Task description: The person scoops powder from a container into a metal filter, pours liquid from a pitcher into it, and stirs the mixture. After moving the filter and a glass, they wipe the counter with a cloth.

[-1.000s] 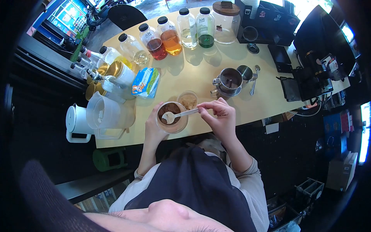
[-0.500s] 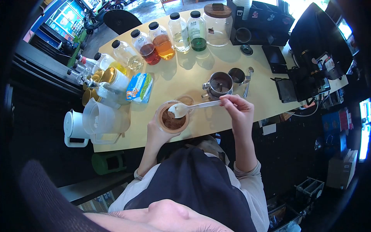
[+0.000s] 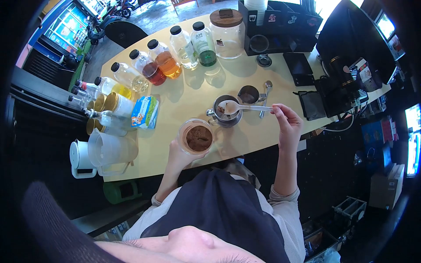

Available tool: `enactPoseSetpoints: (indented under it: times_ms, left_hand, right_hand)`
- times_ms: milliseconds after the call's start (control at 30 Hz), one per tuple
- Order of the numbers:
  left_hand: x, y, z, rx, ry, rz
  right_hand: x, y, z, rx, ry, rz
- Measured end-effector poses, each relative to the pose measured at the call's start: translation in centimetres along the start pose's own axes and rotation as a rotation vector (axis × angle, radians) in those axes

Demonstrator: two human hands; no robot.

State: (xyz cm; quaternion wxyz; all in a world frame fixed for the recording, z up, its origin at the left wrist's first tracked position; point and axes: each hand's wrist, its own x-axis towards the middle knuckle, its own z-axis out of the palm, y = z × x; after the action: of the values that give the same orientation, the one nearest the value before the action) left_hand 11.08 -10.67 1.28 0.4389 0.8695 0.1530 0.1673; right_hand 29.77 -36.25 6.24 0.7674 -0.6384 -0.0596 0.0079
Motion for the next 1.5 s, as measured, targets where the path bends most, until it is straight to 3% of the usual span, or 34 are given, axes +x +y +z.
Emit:
enactPoseSetpoints:
  times_ms: [200, 400, 500, 567, 700, 933, 1067, 1233, 1400, 1500]
  left_hand:
    - [0.6, 0.4, 0.0, -0.028, -0.011, 0.013]
    - [0.9, 0.7, 0.0, -0.007, -0.032, 0.046]
    - [1.0, 0.6, 0.3, 0.002, -0.033, 0.019]
    - [1.0, 0.5, 0.5, -0.002, -0.024, 0.017]
    - [0.9, 0.5, 0.5, 0.012, -0.035, 0.025]
    - [0.5, 1.4, 0.0, -0.055, -0.016, -0.029]
    - [0.1, 1.4, -0.6, -0.085, 0.036, 0.067]
    - [-1.2, 0.7, -2.0, -0.018, 0.035, -0.029]
    - [-2.6, -0.9, -3.6, -0.046, 0.09, -0.05]
    - [-3.4, -2.1, -4.7, -0.063, 0.122, -0.075]
  right_hand:
    - [1.4, 2.6, -1.5, -0.032, -0.111, -0.18]
    - [1.2, 1.9, -2.0, -0.274, -0.17, -0.348]
    - [0.8, 0.9, -1.6, -0.462, -0.16, -0.522]
    - [0.6, 0.5, -1.4, -0.588, -0.154, -0.747]
    - [-0.1, 0.3, -1.4, -0.645, -0.172, -0.899]
    - [-1.3, -1.5, -1.0, -0.427, -0.073, -0.835]
    - [-2.7, -5.4, 1.7, -0.432, -0.312, -0.892]
    - [-4.8, -5.5, 7.5, -0.571, -0.647, -1.08]
    - [-6.8, -2.4, 12.4, -0.628, -0.765, -1.118]
    - [-7.2, -1.2, 14.4, -0.488, -0.815, -1.114]
